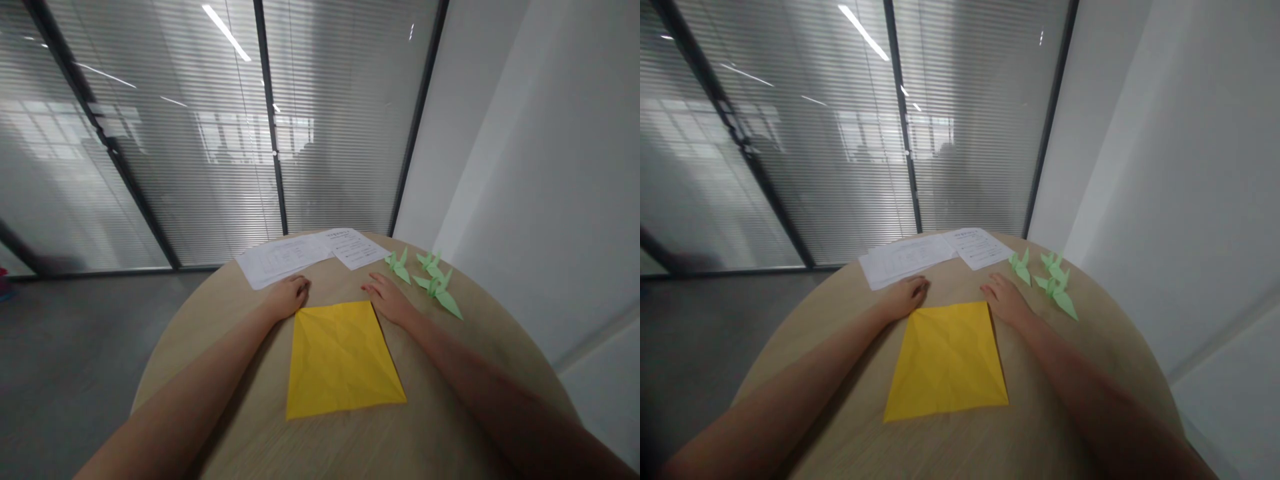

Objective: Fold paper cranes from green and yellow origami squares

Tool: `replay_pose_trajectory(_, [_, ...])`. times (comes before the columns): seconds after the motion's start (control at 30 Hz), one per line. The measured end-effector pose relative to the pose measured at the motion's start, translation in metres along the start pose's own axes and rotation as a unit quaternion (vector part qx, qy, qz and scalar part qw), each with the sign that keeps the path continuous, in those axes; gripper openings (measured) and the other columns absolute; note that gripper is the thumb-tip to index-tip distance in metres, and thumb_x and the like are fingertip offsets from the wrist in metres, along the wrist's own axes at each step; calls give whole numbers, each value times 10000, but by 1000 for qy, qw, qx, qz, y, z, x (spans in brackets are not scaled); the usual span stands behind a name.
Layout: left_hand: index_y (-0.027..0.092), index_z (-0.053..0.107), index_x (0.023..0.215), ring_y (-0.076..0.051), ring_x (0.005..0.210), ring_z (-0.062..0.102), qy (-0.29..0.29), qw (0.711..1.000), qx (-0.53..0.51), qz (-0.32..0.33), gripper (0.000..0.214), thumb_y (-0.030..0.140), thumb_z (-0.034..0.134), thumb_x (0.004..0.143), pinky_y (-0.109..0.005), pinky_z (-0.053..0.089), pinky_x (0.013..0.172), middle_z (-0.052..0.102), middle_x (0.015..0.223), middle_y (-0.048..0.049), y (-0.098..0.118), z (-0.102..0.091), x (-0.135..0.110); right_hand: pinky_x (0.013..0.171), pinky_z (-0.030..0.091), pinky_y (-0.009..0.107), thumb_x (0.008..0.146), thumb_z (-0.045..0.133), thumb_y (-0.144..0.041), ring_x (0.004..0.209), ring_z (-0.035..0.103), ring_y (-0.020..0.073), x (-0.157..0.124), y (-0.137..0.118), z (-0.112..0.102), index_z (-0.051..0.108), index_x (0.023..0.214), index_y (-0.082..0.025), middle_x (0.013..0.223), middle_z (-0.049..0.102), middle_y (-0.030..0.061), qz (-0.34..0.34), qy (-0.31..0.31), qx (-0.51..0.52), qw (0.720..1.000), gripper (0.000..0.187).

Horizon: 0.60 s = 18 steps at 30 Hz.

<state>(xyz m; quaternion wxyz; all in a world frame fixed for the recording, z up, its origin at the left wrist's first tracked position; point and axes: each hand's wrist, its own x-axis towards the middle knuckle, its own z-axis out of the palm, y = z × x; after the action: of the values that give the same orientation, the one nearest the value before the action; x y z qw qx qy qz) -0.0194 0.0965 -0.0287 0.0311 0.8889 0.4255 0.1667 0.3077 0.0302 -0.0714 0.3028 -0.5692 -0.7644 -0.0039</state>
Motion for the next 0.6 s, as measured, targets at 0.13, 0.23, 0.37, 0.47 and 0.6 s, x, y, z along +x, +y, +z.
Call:
replay_pose_trajectory(0.13, [184, 713, 1229, -270, 1189, 679, 2, 1000, 11, -9, 361, 251, 479, 962, -362, 508, 1050, 714, 1329, -116, 5, -1, 0, 1189, 403, 459, 1063, 406, -345, 1348, 564, 260, 1, -1, 0, 782, 1103, -197, 1418, 635, 135, 5, -11, -3, 1000, 406])
replay_pose_trajectory(0.23, [182, 722, 1201, -271, 1149, 691, 6, 999, 27, -20, 348, 254, 484, 958, -357, 520, 1007, 733, 1285, -118, 12, -4, 0, 1192, 391, 450, 1057, 422, -349, 1347, 565, 264, 1, -4, -1, 781, 1077, -175, 1419, 634, 154, 13, -10, 5, 1000, 399])
replay_pose_trajectory(0.37, [165, 745, 1111, -288, 1107, 697, 15, 997, 53, -46, 327, 276, 474, 966, -369, 526, 959, 759, 1185, -145, 19, -8, -1, 1176, 398, 424, 1053, 428, -321, 1312, 591, 260, 1, -8, -6, 776, 1039, -156, 1382, 656, 169, 36, 2, 12, 999, 385])
replay_pose_trajectory(0.47, [162, 755, 974, -295, 1046, 709, 23, 994, 71, -80, 369, 321, 423, 1002, -374, 528, 920, 772, 1063, -164, 23, -11, -6, 1132, 434, 404, 1052, 415, -288, 1252, 630, 258, 2, -11, -11, 769, 1020, -158, 1294, 702, 164, 61, 4, 22, 998, 379])
replay_pose_trajectory(0.6, [157, 746, 932, -294, 1028, 712, 26, 991, 76, -111, 508, 365, 299, 1055, -384, 521, 916, 770, 1041, -173, 28, -15, -16, 1056, 489, 420, 1059, 358, -277, 1175, 674, 276, -6, -13, -15, 756, 1081, -162, 1198, 747, 156, 102, -5, 42, 994, 415])
